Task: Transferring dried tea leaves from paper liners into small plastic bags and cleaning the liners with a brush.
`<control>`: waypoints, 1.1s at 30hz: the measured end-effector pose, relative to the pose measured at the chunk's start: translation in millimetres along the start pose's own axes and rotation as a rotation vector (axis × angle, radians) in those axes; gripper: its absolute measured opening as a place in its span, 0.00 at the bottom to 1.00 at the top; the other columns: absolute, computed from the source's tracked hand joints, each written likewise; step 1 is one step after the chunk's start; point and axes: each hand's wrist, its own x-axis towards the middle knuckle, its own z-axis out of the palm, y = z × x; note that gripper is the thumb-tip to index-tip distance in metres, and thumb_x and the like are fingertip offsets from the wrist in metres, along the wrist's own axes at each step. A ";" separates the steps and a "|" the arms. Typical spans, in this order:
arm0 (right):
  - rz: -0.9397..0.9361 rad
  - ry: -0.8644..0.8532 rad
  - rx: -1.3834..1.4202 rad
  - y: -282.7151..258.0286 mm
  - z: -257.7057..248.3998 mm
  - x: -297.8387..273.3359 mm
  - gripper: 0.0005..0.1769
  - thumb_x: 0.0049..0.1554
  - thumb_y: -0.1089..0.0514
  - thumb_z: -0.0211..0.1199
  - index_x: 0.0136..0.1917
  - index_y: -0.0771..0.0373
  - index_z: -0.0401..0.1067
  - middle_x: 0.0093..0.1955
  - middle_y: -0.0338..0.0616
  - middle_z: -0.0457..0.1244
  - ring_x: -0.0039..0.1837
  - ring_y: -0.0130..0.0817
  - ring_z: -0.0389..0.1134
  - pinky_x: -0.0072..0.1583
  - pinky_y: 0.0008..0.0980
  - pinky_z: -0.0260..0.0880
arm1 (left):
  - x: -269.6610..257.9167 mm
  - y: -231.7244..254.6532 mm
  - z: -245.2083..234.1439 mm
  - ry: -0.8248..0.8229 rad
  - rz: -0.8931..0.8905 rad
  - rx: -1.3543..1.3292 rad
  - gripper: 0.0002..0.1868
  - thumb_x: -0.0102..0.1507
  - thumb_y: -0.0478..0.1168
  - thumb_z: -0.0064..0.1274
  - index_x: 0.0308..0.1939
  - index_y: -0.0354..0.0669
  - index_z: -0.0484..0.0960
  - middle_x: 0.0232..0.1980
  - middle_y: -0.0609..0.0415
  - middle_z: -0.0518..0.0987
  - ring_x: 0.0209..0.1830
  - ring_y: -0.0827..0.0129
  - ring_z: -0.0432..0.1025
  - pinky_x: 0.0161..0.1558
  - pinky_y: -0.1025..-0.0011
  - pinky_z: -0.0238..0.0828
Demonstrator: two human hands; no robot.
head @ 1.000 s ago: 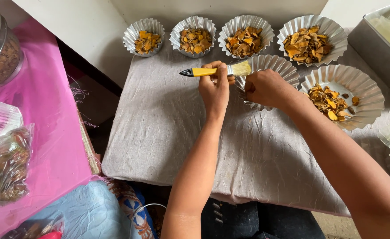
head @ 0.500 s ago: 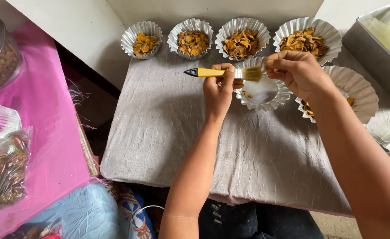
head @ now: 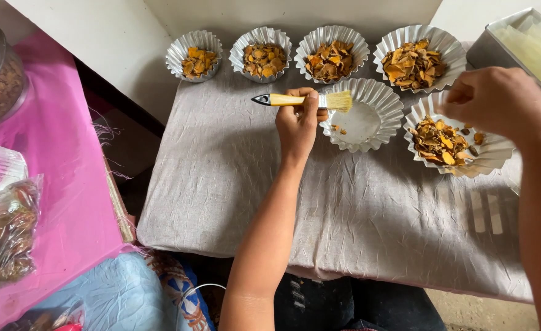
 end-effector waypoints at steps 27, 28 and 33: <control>-0.656 -0.062 0.063 -133.0 74.3 40.1 0.12 0.62 0.62 0.62 0.58 0.63 0.79 0.47 0.52 0.70 0.50 0.45 0.76 0.55 0.38 0.79 | 4.7 -2.0 -0.8 0.172 -0.030 -0.099 0.12 0.68 0.41 0.51 0.49 0.35 0.77 0.38 0.41 0.78 0.33 0.65 0.80 0.36 0.71 0.85; -0.656 -0.059 0.064 -134.2 70.6 37.1 0.12 0.62 0.62 0.62 0.58 0.63 0.79 0.47 0.52 0.70 0.50 0.45 0.76 0.55 0.38 0.79 | 5.0 -2.9 -0.6 0.170 -0.028 -0.099 0.12 0.68 0.41 0.51 0.49 0.35 0.77 0.38 0.41 0.78 0.33 0.65 0.80 0.36 0.71 0.85; -0.632 -0.112 0.073 -140.5 61.2 27.2 0.11 0.61 0.61 0.62 0.56 0.64 0.79 0.48 0.54 0.70 0.51 0.48 0.76 0.55 0.41 0.80 | 7.4 -7.8 -1.4 0.161 -0.036 -0.124 0.12 0.68 0.41 0.52 0.49 0.35 0.77 0.39 0.42 0.78 0.33 0.66 0.81 0.36 0.72 0.85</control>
